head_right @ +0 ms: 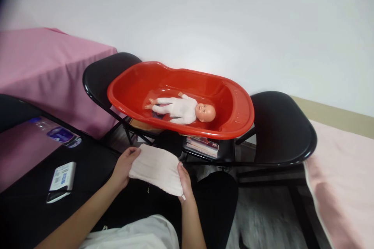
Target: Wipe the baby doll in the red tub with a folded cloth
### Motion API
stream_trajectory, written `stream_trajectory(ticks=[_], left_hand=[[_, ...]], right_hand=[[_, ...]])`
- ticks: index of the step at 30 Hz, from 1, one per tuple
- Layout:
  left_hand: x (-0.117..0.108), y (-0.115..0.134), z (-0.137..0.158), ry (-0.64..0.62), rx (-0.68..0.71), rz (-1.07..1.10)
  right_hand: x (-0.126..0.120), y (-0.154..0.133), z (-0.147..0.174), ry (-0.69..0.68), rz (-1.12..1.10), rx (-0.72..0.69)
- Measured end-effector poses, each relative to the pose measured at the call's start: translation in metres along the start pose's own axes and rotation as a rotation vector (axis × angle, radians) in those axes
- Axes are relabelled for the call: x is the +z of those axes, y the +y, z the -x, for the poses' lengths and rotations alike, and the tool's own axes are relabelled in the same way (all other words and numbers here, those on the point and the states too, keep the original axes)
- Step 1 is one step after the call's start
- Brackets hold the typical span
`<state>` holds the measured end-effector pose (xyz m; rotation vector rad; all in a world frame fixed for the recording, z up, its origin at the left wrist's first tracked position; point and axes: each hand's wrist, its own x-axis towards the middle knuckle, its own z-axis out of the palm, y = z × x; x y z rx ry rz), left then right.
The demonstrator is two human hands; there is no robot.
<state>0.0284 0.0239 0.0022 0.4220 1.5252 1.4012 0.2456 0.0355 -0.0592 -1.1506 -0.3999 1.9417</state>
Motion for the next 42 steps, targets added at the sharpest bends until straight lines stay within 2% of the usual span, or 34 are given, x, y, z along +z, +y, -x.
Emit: stream_trajectory(ticks=[4, 7, 9, 11, 14, 17, 21, 22, 24, 25, 27, 30, 32, 36, 42], left_hand=[[0.003, 0.029, 0.001, -0.085, -0.026, -0.116], [0.008, 0.058, 0.003, -0.159, -0.066, -0.116], [0.009, 0.066, -0.001, -0.182, -0.086, -0.123], [0.007, 0.061, -0.008, -0.143, -0.037, -0.224], [0.0, 0.04, -0.021, -0.033, 0.157, -0.631], [-0.005, 0.019, -0.028, -0.044, 0.258, -0.963], [-0.007, 0.011, -0.024, -0.052, 0.284, -1.029], [-0.006, 0.013, -0.02, -0.028, 0.344, -1.036], [-0.004, 0.018, -0.01, 0.006, 0.588, -1.03], [-0.002, 0.021, -0.003, -0.012, 0.739, -1.002], [0.004, 0.025, 0.013, -0.182, 0.982, -0.928], [0.015, 0.023, 0.031, -0.588, 1.105, -0.986], [0.02, 0.017, 0.036, -0.737, 1.146, -1.125], [0.028, 0.008, 0.032, -0.71, 1.183, -1.225], [0.04, 0.012, 0.033, -0.576, 1.073, -1.107]], right_hand=[[0.005, -0.008, 0.012, -0.002, 0.021, 0.039], [0.012, -0.018, 0.025, 0.019, 0.023, 0.034], [0.018, -0.024, 0.028, 0.047, 0.015, 0.005], [0.022, -0.027, 0.025, 0.102, 0.02, -0.034], [0.023, -0.029, 0.011, 0.164, 0.072, -0.104], [0.021, -0.031, -0.005, 0.147, 0.148, -0.167], [0.02, -0.038, -0.022, 0.185, 0.332, -0.34], [0.02, -0.039, -0.025, 0.197, 0.365, -0.371], [0.022, -0.038, -0.028, 0.171, 0.346, -0.388], [0.023, -0.036, -0.029, 0.139, 0.289, -0.38], [0.025, -0.03, -0.028, 0.076, 0.131, -0.352], [0.024, -0.022, -0.023, 0.027, -0.036, -0.291], [0.02, -0.02, -0.017, 0.008, -0.061, -0.251], [0.011, -0.017, -0.006, -0.062, -0.049, -0.168], [0.008, -0.008, -0.002, -0.146, -0.141, -0.094]])
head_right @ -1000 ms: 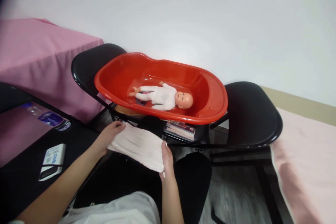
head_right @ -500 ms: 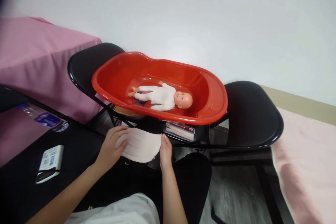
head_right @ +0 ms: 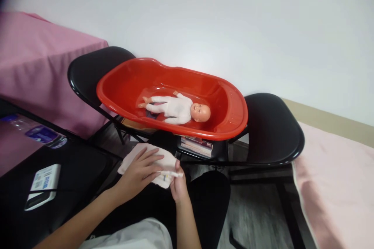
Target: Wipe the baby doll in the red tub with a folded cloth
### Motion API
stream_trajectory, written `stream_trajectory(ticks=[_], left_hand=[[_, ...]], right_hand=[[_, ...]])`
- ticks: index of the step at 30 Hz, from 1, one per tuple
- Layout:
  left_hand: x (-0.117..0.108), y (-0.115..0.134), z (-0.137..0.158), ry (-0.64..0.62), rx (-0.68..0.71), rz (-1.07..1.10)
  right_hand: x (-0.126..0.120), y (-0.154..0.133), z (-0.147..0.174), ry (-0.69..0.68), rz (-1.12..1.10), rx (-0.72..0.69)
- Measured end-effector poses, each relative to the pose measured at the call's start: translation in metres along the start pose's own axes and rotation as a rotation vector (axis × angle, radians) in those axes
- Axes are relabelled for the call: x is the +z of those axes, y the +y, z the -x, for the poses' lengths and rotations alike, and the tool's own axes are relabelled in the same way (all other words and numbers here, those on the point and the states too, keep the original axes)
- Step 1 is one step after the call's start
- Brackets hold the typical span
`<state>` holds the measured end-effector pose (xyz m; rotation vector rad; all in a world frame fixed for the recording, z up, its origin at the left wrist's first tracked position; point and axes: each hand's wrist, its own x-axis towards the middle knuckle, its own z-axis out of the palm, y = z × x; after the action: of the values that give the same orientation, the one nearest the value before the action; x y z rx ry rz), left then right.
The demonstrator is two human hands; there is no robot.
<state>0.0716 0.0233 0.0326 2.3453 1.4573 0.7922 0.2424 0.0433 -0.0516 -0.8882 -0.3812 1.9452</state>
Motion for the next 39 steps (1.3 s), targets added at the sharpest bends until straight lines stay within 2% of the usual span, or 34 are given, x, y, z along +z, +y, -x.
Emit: stream_trajectory(ticks=[2, 5, 8, 10, 17, 22, 27, 35, 39], left_hand=[[0.0, 0.002, -0.001, 0.008, -0.006, 0.001], [0.002, 0.001, 0.003, -0.043, 0.083, -0.055], [0.002, -0.001, 0.007, -0.132, 0.173, -0.118], [0.001, -0.001, 0.009, -0.155, 0.18, -0.135], [0.005, -0.002, 0.003, -0.085, 0.108, -0.143], [0.009, 0.004, 0.001, -0.077, 0.154, -0.22], [0.014, 0.014, -0.001, -0.034, 0.117, -0.243], [0.033, 0.021, -0.008, -0.063, 0.289, -0.249], [0.033, 0.015, -0.016, -0.032, 0.287, -0.234]], right_hand=[[-0.001, 0.003, 0.0, -0.041, -0.042, 0.005], [-0.005, 0.007, 0.002, -0.078, -0.07, 0.062], [-0.013, 0.01, 0.008, -0.063, -0.075, 0.093], [-0.017, 0.012, 0.013, -0.049, -0.061, 0.063], [-0.027, 0.017, 0.023, 0.033, 0.063, 0.006], [-0.023, 0.017, 0.021, -0.039, 0.05, -0.036], [-0.028, 0.019, 0.018, -0.061, 0.129, -0.043], [-0.037, 0.02, 0.021, -0.072, 0.196, -0.055], [-0.043, 0.021, 0.022, -0.023, 0.144, -0.056]])
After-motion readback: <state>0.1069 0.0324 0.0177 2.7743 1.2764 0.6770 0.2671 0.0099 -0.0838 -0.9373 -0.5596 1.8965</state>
